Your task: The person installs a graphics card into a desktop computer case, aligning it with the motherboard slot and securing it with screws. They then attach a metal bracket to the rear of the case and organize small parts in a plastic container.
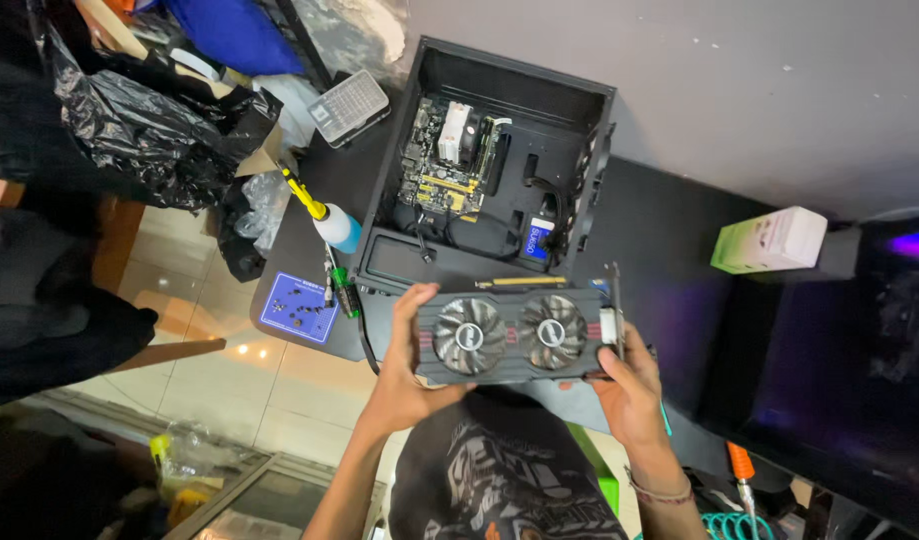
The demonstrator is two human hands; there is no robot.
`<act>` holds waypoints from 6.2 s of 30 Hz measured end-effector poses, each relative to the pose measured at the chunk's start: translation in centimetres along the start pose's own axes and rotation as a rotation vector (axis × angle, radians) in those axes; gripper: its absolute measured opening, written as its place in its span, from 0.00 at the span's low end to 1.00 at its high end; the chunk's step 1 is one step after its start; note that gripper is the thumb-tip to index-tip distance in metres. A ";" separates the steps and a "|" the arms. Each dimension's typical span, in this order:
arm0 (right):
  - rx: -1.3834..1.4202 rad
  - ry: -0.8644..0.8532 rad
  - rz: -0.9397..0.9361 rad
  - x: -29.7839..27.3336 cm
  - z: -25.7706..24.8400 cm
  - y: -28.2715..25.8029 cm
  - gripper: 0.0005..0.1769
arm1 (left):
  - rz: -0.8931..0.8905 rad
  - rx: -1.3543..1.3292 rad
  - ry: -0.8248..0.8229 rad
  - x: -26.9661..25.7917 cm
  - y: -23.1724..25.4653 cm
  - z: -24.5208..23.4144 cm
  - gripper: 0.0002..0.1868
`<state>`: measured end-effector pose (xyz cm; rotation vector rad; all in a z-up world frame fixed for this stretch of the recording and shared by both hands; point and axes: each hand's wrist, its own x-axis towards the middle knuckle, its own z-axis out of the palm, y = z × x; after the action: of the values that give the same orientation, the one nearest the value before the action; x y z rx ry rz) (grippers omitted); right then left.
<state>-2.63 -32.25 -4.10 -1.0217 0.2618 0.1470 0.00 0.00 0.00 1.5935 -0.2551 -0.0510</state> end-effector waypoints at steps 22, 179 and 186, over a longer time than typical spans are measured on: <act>-0.527 0.087 0.096 24.8 3.1 5.6 0.54 | -0.212 0.267 0.042 22.4 -11.2 -8.7 0.49; -0.793 -0.197 0.406 26.7 3.3 3.9 0.56 | 0.064 1.092 -0.139 23.0 -19.4 -8.4 0.57; -0.835 -0.265 0.385 27.0 4.8 5.7 0.55 | 0.188 1.061 -0.312 22.6 -22.7 -11.9 0.42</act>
<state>22.58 -25.18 -14.07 -1.7508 0.1474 0.7837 27.24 7.66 -19.16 2.6057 -0.7605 -0.0160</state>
